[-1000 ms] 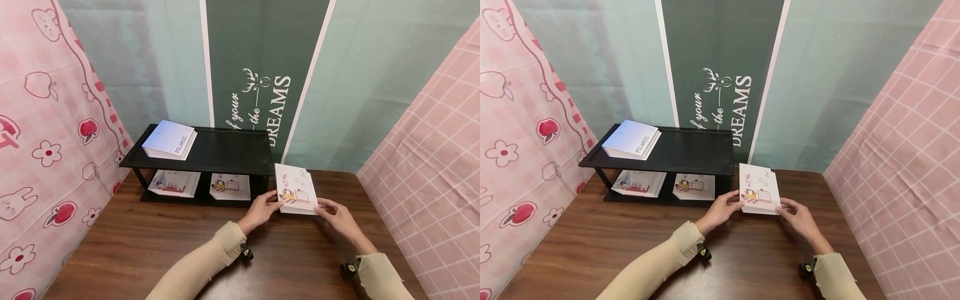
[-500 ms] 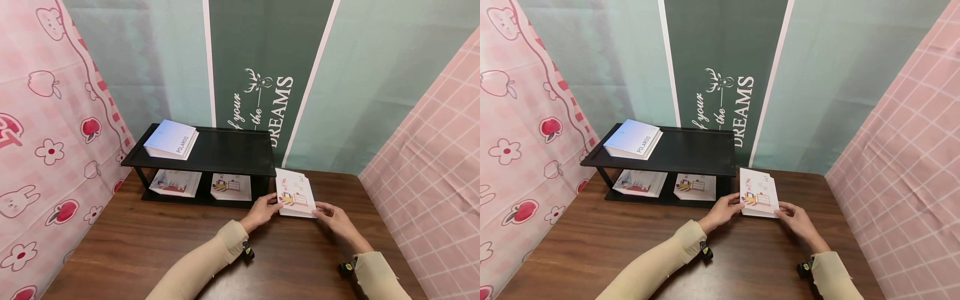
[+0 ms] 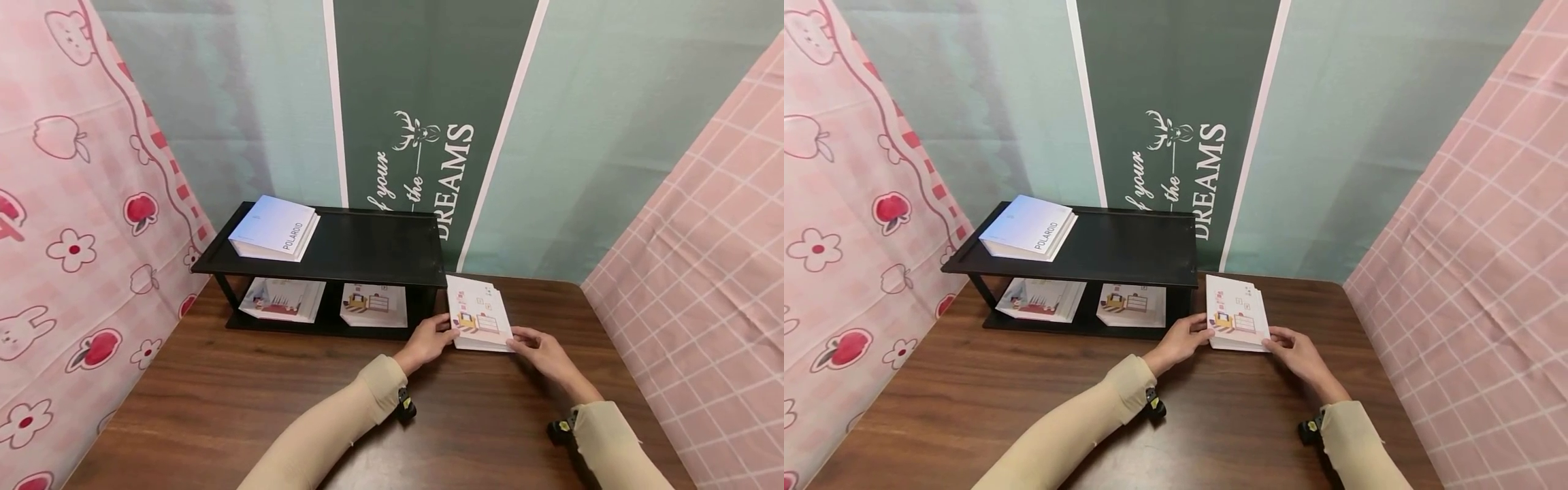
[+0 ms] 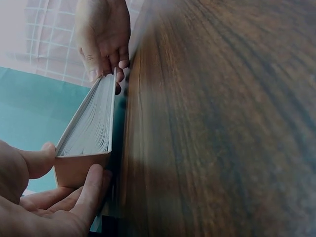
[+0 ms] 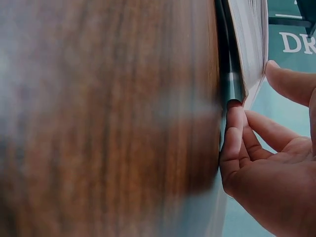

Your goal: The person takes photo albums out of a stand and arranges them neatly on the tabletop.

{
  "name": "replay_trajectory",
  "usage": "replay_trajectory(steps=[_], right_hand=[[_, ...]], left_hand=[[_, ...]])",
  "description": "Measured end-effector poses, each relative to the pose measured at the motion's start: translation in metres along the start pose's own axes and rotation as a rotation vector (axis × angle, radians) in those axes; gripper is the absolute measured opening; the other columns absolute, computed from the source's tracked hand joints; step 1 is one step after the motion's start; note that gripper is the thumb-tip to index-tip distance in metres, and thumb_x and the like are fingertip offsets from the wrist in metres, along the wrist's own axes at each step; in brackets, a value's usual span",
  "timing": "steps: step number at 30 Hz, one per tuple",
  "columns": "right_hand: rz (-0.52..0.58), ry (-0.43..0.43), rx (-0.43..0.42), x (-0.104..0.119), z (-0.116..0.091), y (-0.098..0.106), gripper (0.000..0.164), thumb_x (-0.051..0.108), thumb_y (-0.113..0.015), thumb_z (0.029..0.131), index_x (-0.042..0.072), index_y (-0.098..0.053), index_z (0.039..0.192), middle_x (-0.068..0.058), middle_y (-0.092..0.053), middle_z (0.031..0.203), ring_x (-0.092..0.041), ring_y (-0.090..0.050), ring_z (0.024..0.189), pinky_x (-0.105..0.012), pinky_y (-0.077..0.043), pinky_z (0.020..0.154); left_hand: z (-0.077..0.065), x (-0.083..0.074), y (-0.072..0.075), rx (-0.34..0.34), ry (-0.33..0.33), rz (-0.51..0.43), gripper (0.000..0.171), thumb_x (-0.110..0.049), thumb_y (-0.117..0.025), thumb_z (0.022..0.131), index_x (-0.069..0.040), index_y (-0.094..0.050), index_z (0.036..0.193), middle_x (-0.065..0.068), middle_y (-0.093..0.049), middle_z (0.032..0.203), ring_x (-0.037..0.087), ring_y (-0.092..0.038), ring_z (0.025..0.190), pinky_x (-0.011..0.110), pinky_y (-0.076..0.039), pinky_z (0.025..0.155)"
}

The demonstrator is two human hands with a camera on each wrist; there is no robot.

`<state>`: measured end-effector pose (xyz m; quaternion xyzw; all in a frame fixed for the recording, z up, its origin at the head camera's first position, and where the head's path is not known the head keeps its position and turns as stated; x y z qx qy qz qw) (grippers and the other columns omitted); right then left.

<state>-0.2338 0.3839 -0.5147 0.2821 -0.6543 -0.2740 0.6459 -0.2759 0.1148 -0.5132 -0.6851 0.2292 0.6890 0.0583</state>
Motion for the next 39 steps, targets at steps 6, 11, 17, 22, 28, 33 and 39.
replay_trajectory(steps=[6,11,17,22,28,33,39], right_hand=[[-0.012,-0.007,0.019,-0.0017,0.0023,0.0,0.053,0.03,-0.073,0.105,-0.007,-0.064,0.142,-0.023,-0.072,0.127,-0.025,-0.066,0.107,-0.026,-0.051,0.084],[-0.009,-0.01,0.022,-0.0016,0.004,0.0,0.054,0.03,-0.073,0.105,-0.008,-0.062,0.143,-0.023,-0.072,0.125,-0.026,-0.065,0.106,-0.027,-0.051,0.084],[-0.016,-0.001,0.01,0.0004,0.0039,-0.001,0.052,0.026,-0.074,0.104,-0.009,-0.063,0.141,-0.025,-0.071,0.126,-0.023,-0.063,0.101,-0.027,-0.05,0.082],[-0.034,0.009,0.002,0.0019,0.0044,-0.0009,0.051,0.025,-0.075,0.103,-0.008,-0.064,0.14,-0.026,-0.07,0.125,-0.025,-0.063,0.099,-0.03,-0.05,0.082],[-0.054,0.004,0.014,0.0008,0.0047,-0.0025,0.053,0.027,-0.076,0.103,-0.008,-0.065,0.14,-0.025,-0.07,0.124,-0.025,-0.063,0.099,-0.034,-0.051,0.083],[-0.062,0.017,0.005,0.0007,0.0053,-0.0034,0.052,0.027,-0.077,0.102,-0.008,-0.066,0.139,-0.023,-0.071,0.122,-0.024,-0.063,0.098,-0.034,-0.051,0.083],[-0.072,0.04,-0.004,0.0024,0.0068,-0.005,0.05,0.024,-0.079,0.101,-0.008,-0.067,0.137,-0.019,-0.073,0.117,-0.022,-0.065,0.095,-0.033,-0.052,0.082]], left_hand=[[0.0029,-0.0013,-0.0013,-0.002,0.006,0.013,0.055,-0.016,-0.07,0.106,0.006,-0.052,0.154,0.023,-0.065,0.143,0.029,-0.067,0.128,0.032,-0.061,0.097],[0.006,0.0013,-0.0034,0.005,0.011,0.004,0.055,-0.016,-0.069,0.107,0.005,-0.051,0.155,0.023,-0.065,0.143,0.029,-0.071,0.123,0.032,-0.061,0.096],[0.0053,0.0015,-0.0035,0.014,0.02,-0.004,0.055,-0.014,-0.068,0.108,0.005,-0.05,0.156,0.024,-0.065,0.143,0.029,-0.073,0.117,0.033,-0.062,0.094],[0.0058,0.0013,-0.0039,0.017,0.013,-0.002,0.054,-0.013,-0.066,0.108,0.005,-0.049,0.156,0.025,-0.065,0.142,0.028,-0.073,0.117,0.032,-0.062,0.093],[0.0064,0.0043,-0.0056,0.024,0.033,0.018,0.053,-0.011,-0.064,0.11,0.007,-0.047,0.157,0.024,-0.066,0.142,0.022,-0.076,0.107,0.029,-0.063,0.089],[0.006,0.0049,-0.005,0.013,0.038,-0.007,0.054,-0.012,-0.066,0.109,0.006,-0.048,0.156,0.024,-0.066,0.141,0.026,-0.075,0.112,0.031,-0.062,0.091],[0.0066,0.0048,-0.0042,-0.008,0.034,-0.006,0.054,-0.011,-0.069,0.107,0.006,-0.05,0.155,0.023,-0.068,0.138,0.026,-0.074,0.116,0.029,-0.062,0.091]])
Point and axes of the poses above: each hand's wrist, its own z-axis towards the middle knuckle, its own y-axis out of the back of the hand, x = y × z, the point moved 5 cm from there along z, towards the middle knuckle
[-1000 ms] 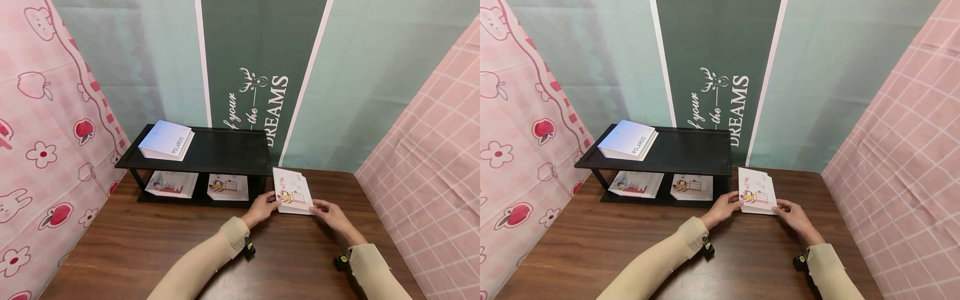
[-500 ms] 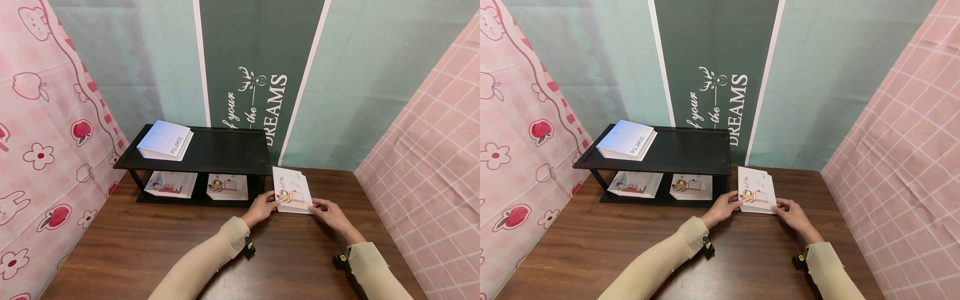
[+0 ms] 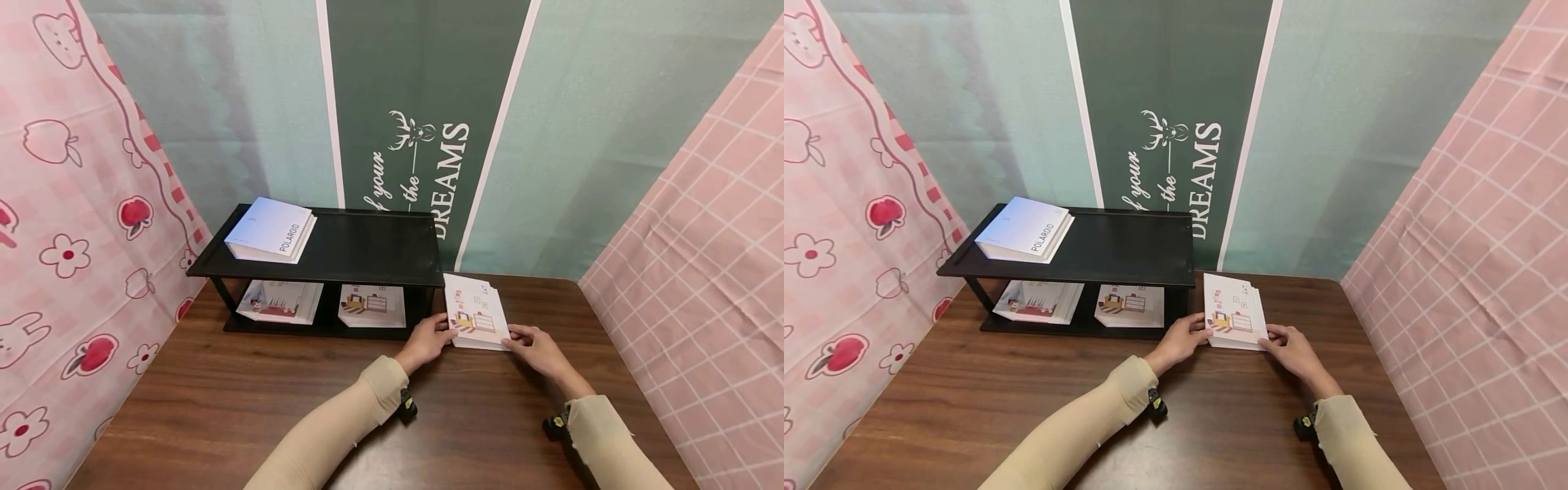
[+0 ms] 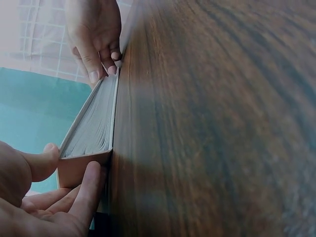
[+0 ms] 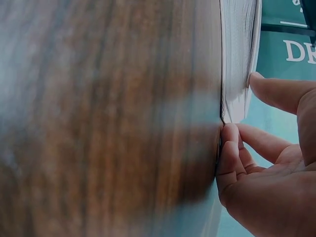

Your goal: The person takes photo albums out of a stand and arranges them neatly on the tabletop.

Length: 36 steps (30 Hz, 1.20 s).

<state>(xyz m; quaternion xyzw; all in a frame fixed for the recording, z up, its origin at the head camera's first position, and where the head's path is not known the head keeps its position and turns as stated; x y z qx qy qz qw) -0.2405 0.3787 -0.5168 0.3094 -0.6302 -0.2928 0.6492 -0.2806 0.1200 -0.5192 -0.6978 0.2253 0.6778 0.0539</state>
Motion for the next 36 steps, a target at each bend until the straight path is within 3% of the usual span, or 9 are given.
replay_trajectory(steps=[5,16,26,36], right_hand=[[-0.009,0.0,0.004,0.001,0.001,-0.001,0.051,0.024,-0.079,0.1,-0.009,-0.067,0.136,-0.019,-0.073,0.114,-0.021,-0.065,0.094,-0.033,-0.052,0.08],[-0.014,-0.014,-0.007,0.003,0.0,-0.003,0.051,0.025,-0.079,0.1,-0.009,-0.067,0.136,-0.02,-0.072,0.114,-0.023,-0.065,0.095,-0.034,-0.052,0.081],[-0.013,-0.032,-0.033,0.004,-0.001,0.001,0.047,0.026,-0.078,0.101,-0.007,-0.069,0.134,-0.014,-0.072,0.108,-0.022,-0.061,0.093,-0.03,-0.047,0.077],[0.021,-0.061,-0.08,0.015,-0.007,0.004,0.048,0.026,-0.075,0.104,-0.009,-0.066,0.135,-0.018,-0.074,0.112,-0.026,-0.065,0.099,-0.024,-0.051,0.078]], left_hand=[[-0.003,0.001,0.003,-0.008,0.0,0.015,0.055,-0.013,-0.069,0.107,0.006,-0.051,0.155,0.024,-0.068,0.138,0.025,-0.074,0.117,0.028,-0.062,0.09],[-0.016,0.0,0.01,-0.013,-0.043,0.155,0.051,-0.023,-0.072,0.106,0.005,-0.059,0.148,0.019,-0.073,0.131,0.026,-0.072,0.119,0.034,-0.061,0.095],[-0.025,-0.007,0.018,0.04,-0.086,0.13,0.045,-0.025,-0.072,0.106,0.002,-0.066,0.142,0.016,-0.075,0.129,0.027,-0.075,0.116,0.035,-0.062,0.094],[-0.039,-0.015,0.028,0.088,-0.124,0.138,0.046,-0.029,-0.072,0.106,0.0,-0.068,0.14,0.014,-0.074,0.132,0.025,-0.073,0.12,0.032,-0.06,0.096]])
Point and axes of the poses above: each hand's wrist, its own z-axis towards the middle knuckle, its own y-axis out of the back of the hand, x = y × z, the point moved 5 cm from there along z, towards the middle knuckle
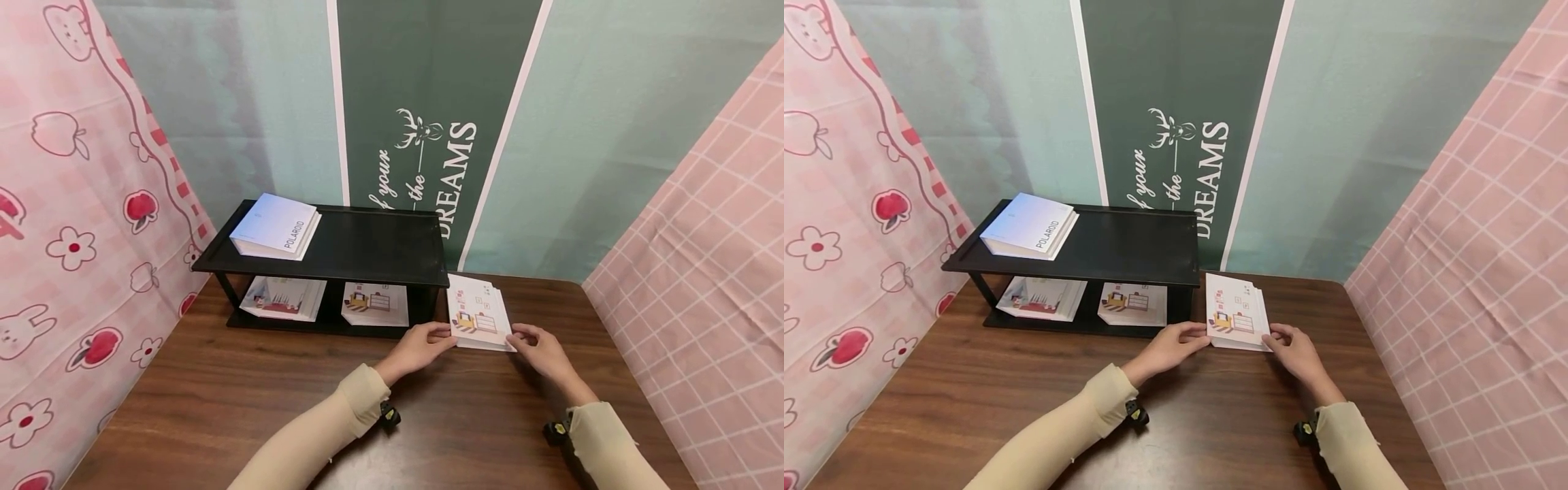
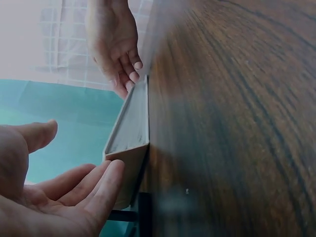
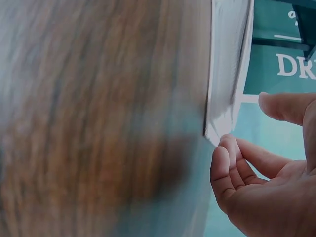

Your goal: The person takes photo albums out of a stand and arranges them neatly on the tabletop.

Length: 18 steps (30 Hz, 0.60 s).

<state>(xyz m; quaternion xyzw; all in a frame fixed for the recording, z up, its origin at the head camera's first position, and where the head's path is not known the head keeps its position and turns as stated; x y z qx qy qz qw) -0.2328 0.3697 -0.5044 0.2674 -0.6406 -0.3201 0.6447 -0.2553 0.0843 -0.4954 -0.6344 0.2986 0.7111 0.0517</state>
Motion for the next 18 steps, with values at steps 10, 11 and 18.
replay_trajectory(steps=[10,11,18], right_hand=[[0.049,0.044,-0.036,0.024,-0.006,0.003,0.051,0.029,-0.072,0.106,-0.009,-0.064,0.14,-0.021,-0.074,0.12,-0.034,-0.069,0.11,-0.018,-0.052,0.081],[0.049,0.048,-0.037,0.026,-0.007,0.004,0.051,0.029,-0.072,0.106,-0.008,-0.064,0.14,-0.021,-0.074,0.12,-0.033,-0.069,0.11,-0.018,-0.052,0.081],[0.064,0.071,-0.043,0.045,-0.011,0.01,0.053,0.033,-0.071,0.106,-0.006,-0.064,0.142,-0.02,-0.073,0.123,-0.031,-0.069,0.11,-0.02,-0.052,0.083]], left_hand=[[-0.019,-0.013,0.016,0.029,-0.03,-0.057,0.046,-0.03,-0.072,0.106,0.0,-0.068,0.141,0.014,-0.074,0.133,0.027,-0.072,0.123,0.039,-0.059,0.102],[-0.02,-0.015,0.018,0.034,-0.035,-0.06,0.046,-0.031,-0.072,0.106,-0.001,-0.068,0.141,0.013,-0.074,0.134,0.027,-0.072,0.123,0.038,-0.058,0.103],[-0.028,-0.031,0.029,0.081,-0.04,-0.042,0.049,-0.038,-0.068,0.107,-0.004,-0.068,0.143,0.009,-0.073,0.137,0.021,-0.07,0.125,0.034,-0.056,0.105]])
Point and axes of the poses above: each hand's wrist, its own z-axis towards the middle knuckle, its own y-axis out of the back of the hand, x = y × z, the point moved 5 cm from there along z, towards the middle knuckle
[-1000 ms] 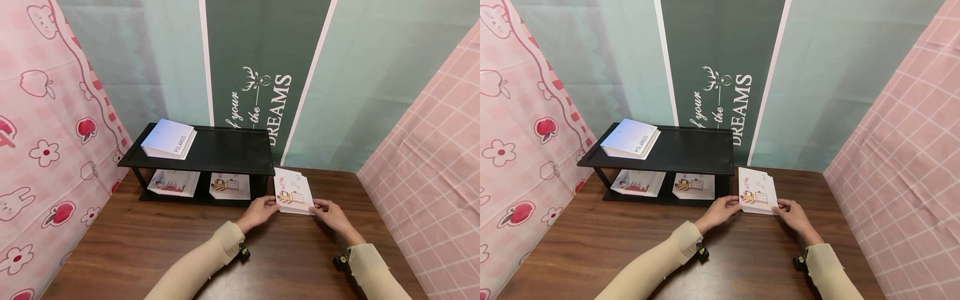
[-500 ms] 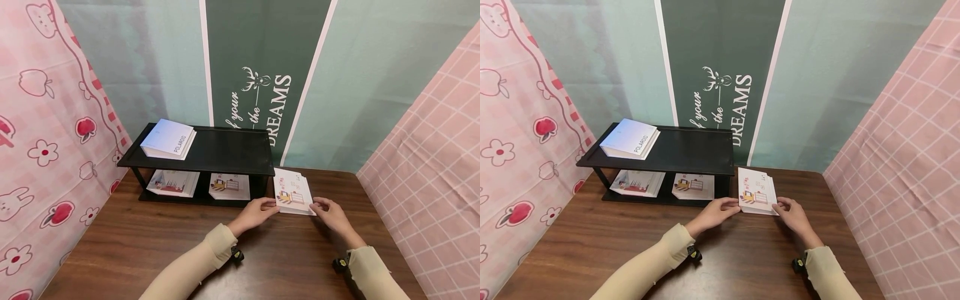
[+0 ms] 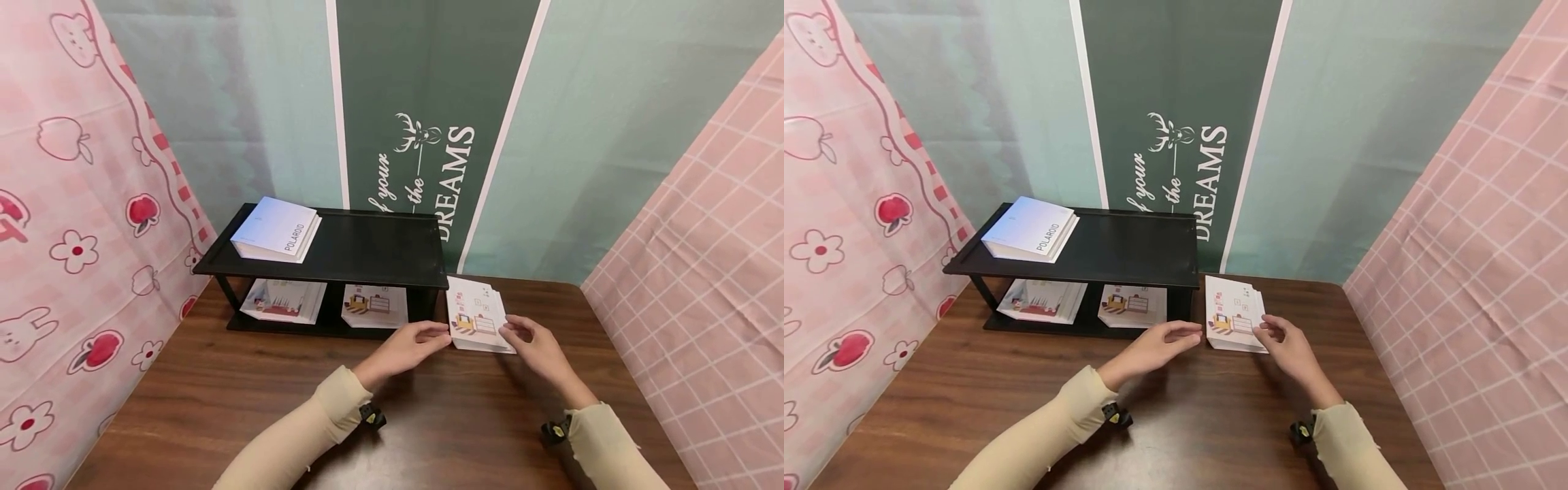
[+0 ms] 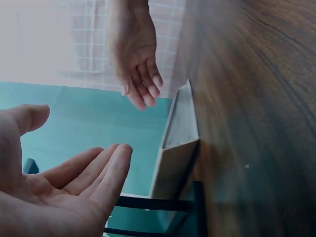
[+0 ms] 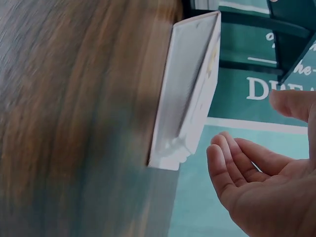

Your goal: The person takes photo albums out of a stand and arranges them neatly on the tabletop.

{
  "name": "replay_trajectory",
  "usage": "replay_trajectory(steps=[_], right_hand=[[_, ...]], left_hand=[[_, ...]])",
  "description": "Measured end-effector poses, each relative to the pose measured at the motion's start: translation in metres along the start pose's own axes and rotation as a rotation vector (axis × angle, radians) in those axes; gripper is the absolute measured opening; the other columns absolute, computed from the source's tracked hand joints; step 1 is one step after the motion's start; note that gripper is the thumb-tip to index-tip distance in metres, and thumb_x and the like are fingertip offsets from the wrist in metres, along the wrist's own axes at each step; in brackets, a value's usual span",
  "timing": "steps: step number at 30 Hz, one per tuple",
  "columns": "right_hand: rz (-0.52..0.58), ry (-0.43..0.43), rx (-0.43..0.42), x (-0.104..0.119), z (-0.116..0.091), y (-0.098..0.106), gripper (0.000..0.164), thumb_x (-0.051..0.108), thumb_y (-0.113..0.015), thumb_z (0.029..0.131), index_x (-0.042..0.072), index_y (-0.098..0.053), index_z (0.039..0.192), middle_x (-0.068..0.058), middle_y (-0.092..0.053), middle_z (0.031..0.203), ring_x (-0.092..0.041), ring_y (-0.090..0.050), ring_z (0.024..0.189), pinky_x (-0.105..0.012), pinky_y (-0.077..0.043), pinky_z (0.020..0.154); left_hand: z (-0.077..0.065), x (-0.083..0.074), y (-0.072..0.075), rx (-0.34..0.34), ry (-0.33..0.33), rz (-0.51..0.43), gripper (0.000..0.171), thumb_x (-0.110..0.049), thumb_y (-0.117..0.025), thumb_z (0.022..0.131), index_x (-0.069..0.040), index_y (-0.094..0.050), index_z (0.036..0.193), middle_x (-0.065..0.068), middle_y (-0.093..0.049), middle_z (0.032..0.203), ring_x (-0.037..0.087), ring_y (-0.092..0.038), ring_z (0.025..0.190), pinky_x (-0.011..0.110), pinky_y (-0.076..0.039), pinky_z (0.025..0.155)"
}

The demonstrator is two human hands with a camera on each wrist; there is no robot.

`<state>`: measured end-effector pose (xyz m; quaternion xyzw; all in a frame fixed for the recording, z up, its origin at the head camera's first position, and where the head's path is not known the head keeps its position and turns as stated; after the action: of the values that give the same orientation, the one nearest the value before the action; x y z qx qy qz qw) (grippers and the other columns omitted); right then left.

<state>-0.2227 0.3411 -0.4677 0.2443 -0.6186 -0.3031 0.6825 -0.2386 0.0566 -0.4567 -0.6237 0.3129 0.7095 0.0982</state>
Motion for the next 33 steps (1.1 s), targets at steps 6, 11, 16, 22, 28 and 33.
replay_trajectory(steps=[6,11,16,22,28,33], right_hand=[[0.035,0.025,0.01,0.016,0.0,0.002,0.053,0.032,-0.071,0.107,-0.004,-0.061,0.145,-0.02,-0.073,0.127,-0.029,-0.068,0.112,-0.015,-0.05,0.084],[0.046,0.066,0.009,0.034,0.001,0.007,0.051,0.029,-0.071,0.107,-0.003,-0.062,0.145,-0.019,-0.073,0.127,-0.028,-0.068,0.113,-0.017,-0.051,0.087],[0.038,0.101,0.019,0.049,0.002,0.011,0.053,0.031,-0.069,0.108,-0.002,-0.059,0.148,-0.021,-0.071,0.133,-0.034,-0.067,0.119,-0.019,-0.053,0.093],[0.06,0.141,0.02,0.068,0.005,0.013,0.056,0.033,-0.069,0.108,-0.002,-0.057,0.15,-0.024,-0.068,0.138,-0.037,-0.065,0.125,-0.016,-0.051,0.097],[0.059,0.146,0.037,0.088,0.007,0.017,0.06,0.039,-0.068,0.108,0.002,-0.055,0.154,-0.02,-0.065,0.144,-0.036,-0.063,0.131,-0.025,-0.051,0.104],[0.092,0.167,0.053,0.101,0.011,0.018,0.061,0.038,-0.069,0.107,0.003,-0.054,0.155,-0.021,-0.063,0.147,-0.039,-0.06,0.135,-0.059,-0.045,0.115]], left_hand=[[-0.006,-0.014,0.008,0.04,-0.026,0.007,0.047,-0.038,-0.067,0.108,-0.009,-0.067,0.145,0.007,-0.071,0.139,0.021,-0.069,0.128,0.034,-0.055,0.106],[-0.012,-0.026,0.019,0.045,-0.061,0.011,0.049,-0.037,-0.066,0.108,-0.009,-0.064,0.148,0.008,-0.069,0.142,0.022,-0.068,0.129,0.034,-0.055,0.106],[-0.018,-0.041,0.034,0.04,-0.076,0.017,0.05,-0.038,-0.065,0.109,-0.01,-0.062,0.15,0.009,-0.068,0.144,0.022,-0.067,0.131,0.037,-0.055,0.108],[-0.023,-0.057,0.056,0.018,-0.098,0.047,0.054,-0.038,-0.066,0.109,-0.011,-0.058,0.154,0.008,-0.067,0.147,0.022,-0.065,0.134,0.039,-0.053,0.111],[-0.029,-0.067,0.077,-0.008,-0.116,0.056,0.055,-0.035,-0.066,0.109,-0.008,-0.057,0.155,0.009,-0.063,0.152,0.021,-0.064,0.135,0.039,-0.053,0.111],[-0.034,-0.07,0.096,-0.033,-0.113,0.064,0.058,-0.035,-0.066,0.109,-0.005,-0.054,0.157,0.008,-0.061,0.153,0.021,-0.064,0.135,0.043,-0.052,0.113]])
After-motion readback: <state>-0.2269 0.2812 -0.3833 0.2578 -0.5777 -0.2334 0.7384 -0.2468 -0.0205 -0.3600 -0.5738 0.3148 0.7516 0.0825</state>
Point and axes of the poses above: each hand's wrist, its own z-axis towards the middle knuckle, its own y-axis out of the back of the hand, x = y × z, the point moved 5 cm from there along z, towards the middle knuckle
